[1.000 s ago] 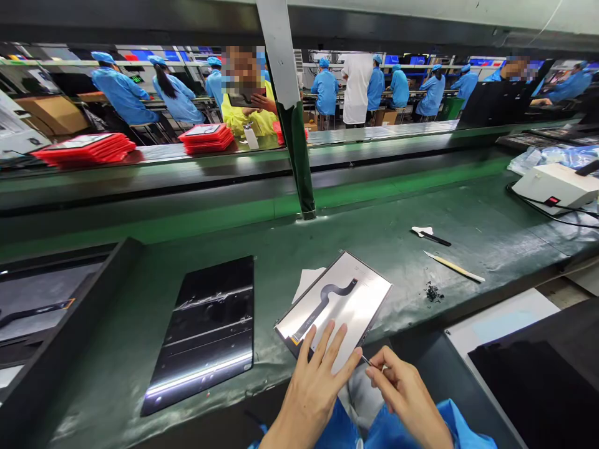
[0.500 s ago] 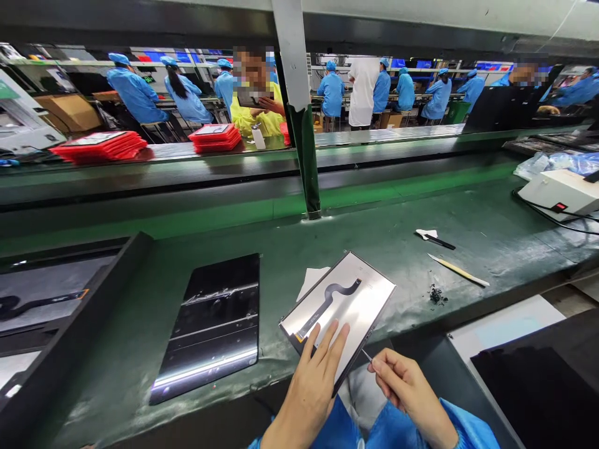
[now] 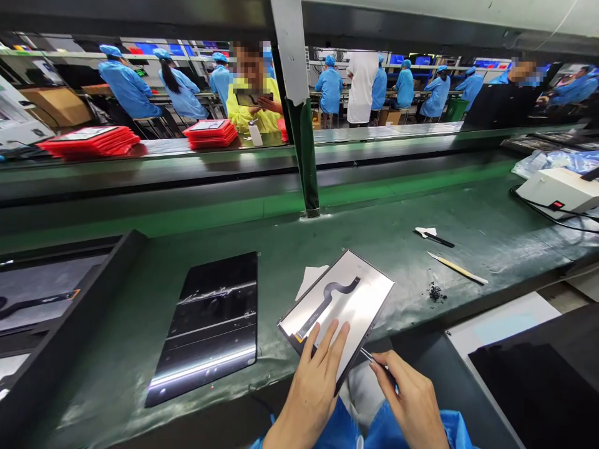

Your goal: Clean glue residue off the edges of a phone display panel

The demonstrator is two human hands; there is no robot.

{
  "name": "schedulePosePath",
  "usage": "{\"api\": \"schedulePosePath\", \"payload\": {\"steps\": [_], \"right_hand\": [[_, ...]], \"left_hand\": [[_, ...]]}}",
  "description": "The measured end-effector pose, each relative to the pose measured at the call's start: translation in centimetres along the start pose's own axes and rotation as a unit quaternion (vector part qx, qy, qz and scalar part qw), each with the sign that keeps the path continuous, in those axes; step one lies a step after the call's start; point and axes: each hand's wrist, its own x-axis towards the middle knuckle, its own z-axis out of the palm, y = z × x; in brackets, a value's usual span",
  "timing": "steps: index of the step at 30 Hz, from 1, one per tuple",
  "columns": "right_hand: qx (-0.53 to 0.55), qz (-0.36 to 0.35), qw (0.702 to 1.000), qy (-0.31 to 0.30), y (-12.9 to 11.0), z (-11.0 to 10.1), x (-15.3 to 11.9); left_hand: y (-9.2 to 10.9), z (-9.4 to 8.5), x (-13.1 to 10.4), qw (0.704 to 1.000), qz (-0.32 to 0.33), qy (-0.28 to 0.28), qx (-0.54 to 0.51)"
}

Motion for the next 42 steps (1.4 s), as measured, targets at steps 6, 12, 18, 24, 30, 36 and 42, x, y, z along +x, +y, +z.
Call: {"api": "schedulePosePath", "payload": {"steps": [6, 12, 18, 24, 30, 36, 42], "right_hand": [[-0.024, -0.011, 0.999, 0.026, -0.7, -0.1, 0.4], [0.035, 0.064, 0.997, 0.014, -0.9, 0.2, 0.5], [0.337, 0.336, 0.867, -0.147, 0.0, -0.1, 2.4], [0.479, 0.432, 0.733, -0.217, 0.4, -0.8, 3.7], [0.513, 0.448, 0.693, -0.234, 0.5, -0.8, 3.7], [0.528, 0.446, 0.686, -0.227, 0.4, -0.8, 3.4], [0.535, 0.445, 0.685, -0.216, 0.5, -0.9, 3.3]], "left_hand": [[0.2, 0.0, 0.0, 1.000, -0.005, -0.014, 0.023], [0.3, -0.2, 0.2, 0.999, 0.004, -0.008, 0.047], [0.3, -0.3, 0.7, 0.997, 0.025, 0.002, 0.070], [0.3, -0.3, 0.8, 0.997, 0.029, 0.011, 0.068], [0.3, -0.3, 0.8, 0.998, 0.024, 0.014, 0.058], [0.1, -0.1, 0.6, 0.999, 0.018, 0.017, 0.044], [0.0, 0.2, 0.4, 0.999, 0.014, 0.018, 0.029]]}}
